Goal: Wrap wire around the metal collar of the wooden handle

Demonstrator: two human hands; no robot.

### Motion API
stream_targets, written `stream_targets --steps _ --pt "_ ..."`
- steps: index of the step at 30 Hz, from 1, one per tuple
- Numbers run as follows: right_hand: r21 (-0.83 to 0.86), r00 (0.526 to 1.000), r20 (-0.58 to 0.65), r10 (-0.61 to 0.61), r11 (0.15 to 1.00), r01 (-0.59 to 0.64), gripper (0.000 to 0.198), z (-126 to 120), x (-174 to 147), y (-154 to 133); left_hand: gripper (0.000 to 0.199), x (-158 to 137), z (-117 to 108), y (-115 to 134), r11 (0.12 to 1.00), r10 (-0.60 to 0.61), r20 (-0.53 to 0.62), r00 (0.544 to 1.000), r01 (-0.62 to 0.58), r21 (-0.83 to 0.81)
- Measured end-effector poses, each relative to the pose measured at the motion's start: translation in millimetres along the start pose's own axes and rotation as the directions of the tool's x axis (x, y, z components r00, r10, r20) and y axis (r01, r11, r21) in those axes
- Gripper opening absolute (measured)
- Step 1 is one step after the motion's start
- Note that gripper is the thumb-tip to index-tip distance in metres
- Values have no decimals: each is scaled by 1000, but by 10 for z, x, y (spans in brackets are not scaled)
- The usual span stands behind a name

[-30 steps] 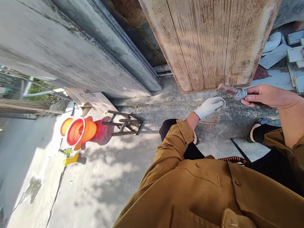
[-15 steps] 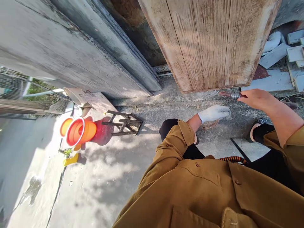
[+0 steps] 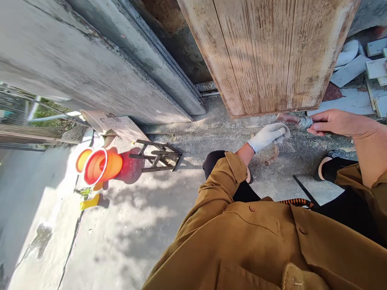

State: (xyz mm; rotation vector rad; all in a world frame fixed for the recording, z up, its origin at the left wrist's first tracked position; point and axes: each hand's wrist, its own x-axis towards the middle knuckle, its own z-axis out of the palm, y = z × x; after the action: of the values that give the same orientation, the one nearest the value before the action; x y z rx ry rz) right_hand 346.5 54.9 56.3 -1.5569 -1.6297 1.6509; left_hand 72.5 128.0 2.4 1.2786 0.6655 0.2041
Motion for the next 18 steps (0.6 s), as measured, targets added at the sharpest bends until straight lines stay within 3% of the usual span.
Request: stream_targets --steps 1,3,6,9,12,15,18 --pt "88 988 -151 -25 995 39 60 -38 -20 -8 34 -4 7 -1 1000 10 13 1000 -10 -11" --pt "200 914 -405 -31 972 121 52 -80 -31 -21 38 -8 24 -13 999 31 98 995 -31 -8" --pt "213 816 -573 75 975 59 45 -70 31 -12 51 -12 49 -38 999 46 221 974 -50 11" --pt "-13 793 -588 158 979 -205 41 -20 125 46 67 -35 58 -20 998 37 299 953 -49 33" --pt "-438 831 -534 156 790 -430 35 34 202 116 71 -81 55 50 997 4 324 946 -31 77" --pt "-632 871 -421 255 606 -483 38 77 272 174 67 -124 59 118 991 -51 293 955 11 136" --pt "-695 877 -327 353 539 -476 41 90 335 244 64 -134 67 121 988 -68 261 963 29 151"
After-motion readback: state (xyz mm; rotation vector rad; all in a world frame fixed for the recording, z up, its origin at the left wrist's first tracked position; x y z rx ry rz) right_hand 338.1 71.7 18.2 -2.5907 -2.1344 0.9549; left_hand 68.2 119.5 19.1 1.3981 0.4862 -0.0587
